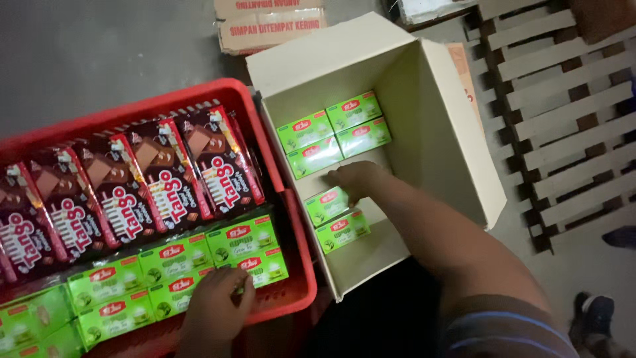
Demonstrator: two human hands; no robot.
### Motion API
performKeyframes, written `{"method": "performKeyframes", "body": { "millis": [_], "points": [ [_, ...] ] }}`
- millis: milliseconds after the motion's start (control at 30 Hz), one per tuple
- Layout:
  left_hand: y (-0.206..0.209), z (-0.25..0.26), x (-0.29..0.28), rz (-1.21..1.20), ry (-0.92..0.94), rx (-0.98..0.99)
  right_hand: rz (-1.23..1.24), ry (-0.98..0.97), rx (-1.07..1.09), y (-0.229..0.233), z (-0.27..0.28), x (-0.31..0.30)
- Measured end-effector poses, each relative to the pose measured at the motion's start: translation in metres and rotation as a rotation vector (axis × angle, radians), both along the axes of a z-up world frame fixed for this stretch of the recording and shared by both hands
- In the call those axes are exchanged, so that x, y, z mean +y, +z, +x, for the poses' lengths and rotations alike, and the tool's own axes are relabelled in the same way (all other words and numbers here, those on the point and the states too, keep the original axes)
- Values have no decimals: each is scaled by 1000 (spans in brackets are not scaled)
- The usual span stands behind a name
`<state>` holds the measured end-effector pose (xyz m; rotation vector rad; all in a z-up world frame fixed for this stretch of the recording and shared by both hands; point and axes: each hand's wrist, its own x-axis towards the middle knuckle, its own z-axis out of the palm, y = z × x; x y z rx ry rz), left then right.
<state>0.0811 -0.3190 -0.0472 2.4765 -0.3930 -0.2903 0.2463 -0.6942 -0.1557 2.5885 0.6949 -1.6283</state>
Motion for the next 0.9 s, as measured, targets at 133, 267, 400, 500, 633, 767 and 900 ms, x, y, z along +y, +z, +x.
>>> {"method": "performKeyframes", "body": {
  "millis": [133, 267, 400, 500, 633, 767, 900],
  "points": [
    [2, -1, 0, 4, 22, 126, 207, -236, 19, 5, 0, -13],
    [9, 3, -1, 30, 18, 138, 235, -267, 111, 32, -2, 0],
    [15, 4, -4, 11, 25, 172, 68, -109, 12, 38, -5, 6],
    [23, 7, -9, 6, 4, 154, 54, -139, -19, 12, -3, 2],
    [17, 7, -6, 92, 7, 157, -20, -200, 0, 46, 11, -8],
    [21, 11, -7, 125, 14, 225, 60, -271, -82, 100, 9, -30],
    [45, 20, -16, 230, 40, 404, 425, -431, -351, 180, -20, -54]
  ]
}}
